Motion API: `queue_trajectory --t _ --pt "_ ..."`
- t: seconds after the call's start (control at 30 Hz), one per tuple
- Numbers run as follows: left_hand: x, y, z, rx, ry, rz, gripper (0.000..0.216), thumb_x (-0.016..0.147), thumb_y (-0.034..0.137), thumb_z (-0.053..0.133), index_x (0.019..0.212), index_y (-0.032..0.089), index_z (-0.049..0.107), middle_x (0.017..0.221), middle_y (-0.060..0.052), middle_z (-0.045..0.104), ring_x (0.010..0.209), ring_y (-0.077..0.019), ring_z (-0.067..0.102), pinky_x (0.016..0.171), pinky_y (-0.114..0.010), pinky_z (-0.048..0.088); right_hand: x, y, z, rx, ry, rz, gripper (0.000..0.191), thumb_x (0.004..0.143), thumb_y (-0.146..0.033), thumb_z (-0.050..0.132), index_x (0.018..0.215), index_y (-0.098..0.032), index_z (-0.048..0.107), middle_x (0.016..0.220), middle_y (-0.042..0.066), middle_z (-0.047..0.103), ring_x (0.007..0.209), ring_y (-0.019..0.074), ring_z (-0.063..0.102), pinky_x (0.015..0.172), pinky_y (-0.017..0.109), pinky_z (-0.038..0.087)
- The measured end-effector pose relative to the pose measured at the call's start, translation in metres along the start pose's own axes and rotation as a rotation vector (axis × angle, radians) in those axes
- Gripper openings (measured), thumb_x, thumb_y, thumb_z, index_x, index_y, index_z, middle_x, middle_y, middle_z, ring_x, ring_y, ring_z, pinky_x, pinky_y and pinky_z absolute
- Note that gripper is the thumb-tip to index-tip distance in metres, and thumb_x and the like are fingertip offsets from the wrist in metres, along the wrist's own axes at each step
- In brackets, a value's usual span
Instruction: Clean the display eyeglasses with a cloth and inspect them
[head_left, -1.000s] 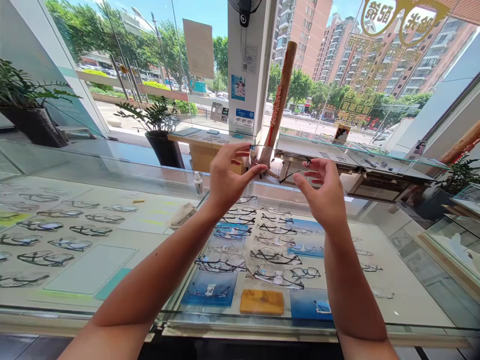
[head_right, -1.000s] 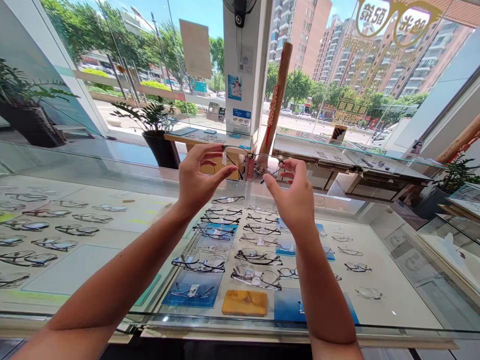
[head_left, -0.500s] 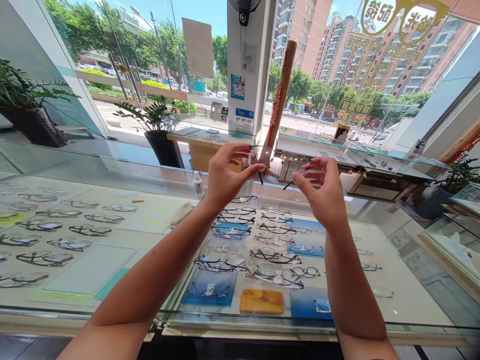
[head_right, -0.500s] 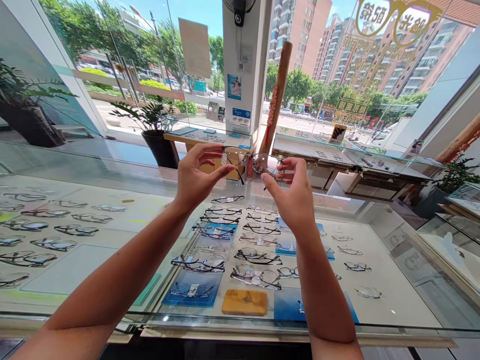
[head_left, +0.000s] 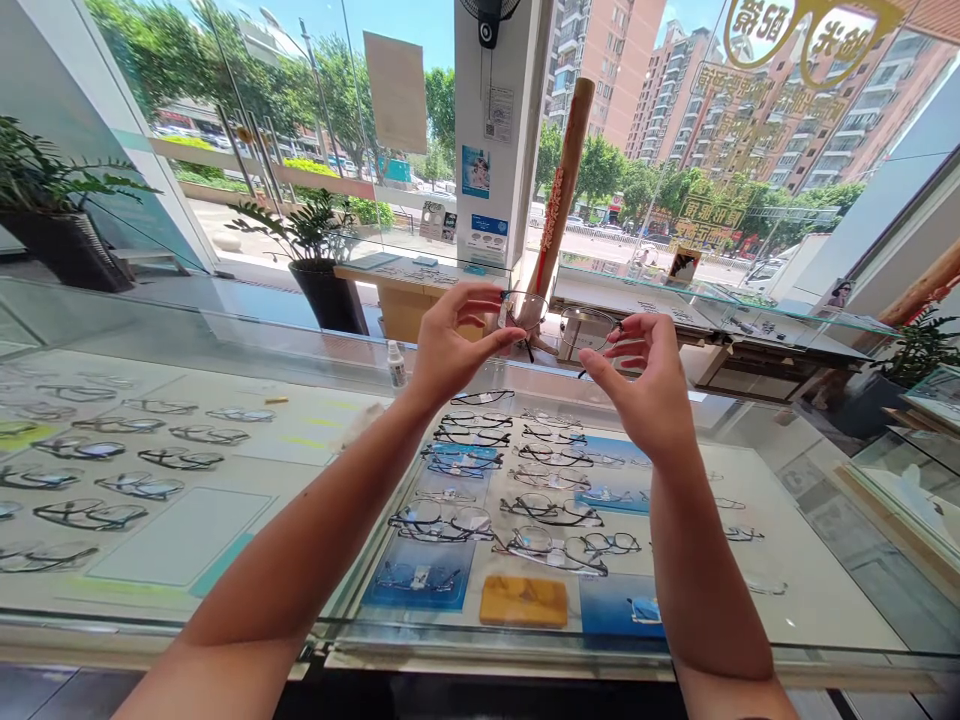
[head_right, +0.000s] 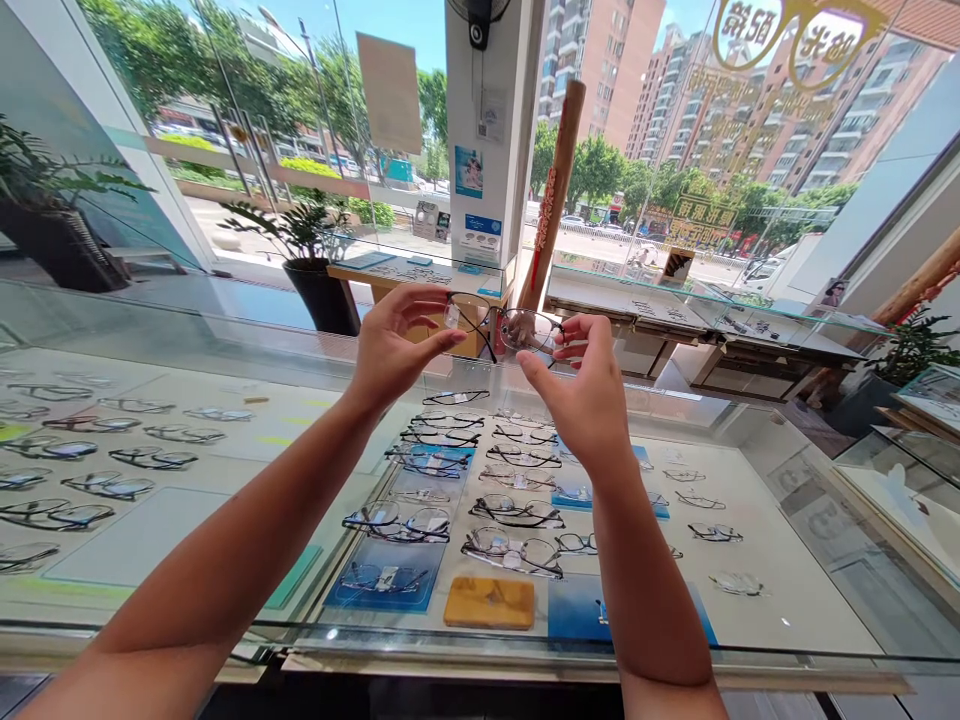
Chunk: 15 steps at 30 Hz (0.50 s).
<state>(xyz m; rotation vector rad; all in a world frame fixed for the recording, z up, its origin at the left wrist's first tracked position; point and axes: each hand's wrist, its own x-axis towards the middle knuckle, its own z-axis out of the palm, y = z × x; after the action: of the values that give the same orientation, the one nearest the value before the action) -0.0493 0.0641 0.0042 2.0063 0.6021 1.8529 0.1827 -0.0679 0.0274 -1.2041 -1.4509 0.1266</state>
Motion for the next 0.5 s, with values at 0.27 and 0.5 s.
queue_trajectory --t 0.27,0.5 --pt "0.0 -0.0032 0.0024 -0.005 -0.004 -0.024 0.064 0.072 0.061 0.098 0.119 0.025 0.076 0.118 -0.009 0.083 0.104 -0.023 0.079 0.082 -0.034 0.063 -0.0009 -0.0028 -0.0002 -0.023 0.007 -0.007 0.051 0.086 -0.054 0.084 0.117 -0.029 0.053 0.119 0.005 0.07 0.101 0.0241 0.071 0.092 0.047 0.059" --pt "-0.0008 -0.0028 0.0029 0.056 0.013 -0.018 0.059 0.074 0.064 0.096 0.115 0.026 0.076 0.115 -0.008 0.083 0.099 -0.0224 0.08 0.074 -0.034 0.063 -0.0005 -0.0028 -0.0018 -0.023 -0.005 0.031 0.052 0.086 -0.059 0.083 0.118 -0.03 0.054 0.119 0.005 0.071 0.099 0.0244 0.071 0.087 0.046 0.059"
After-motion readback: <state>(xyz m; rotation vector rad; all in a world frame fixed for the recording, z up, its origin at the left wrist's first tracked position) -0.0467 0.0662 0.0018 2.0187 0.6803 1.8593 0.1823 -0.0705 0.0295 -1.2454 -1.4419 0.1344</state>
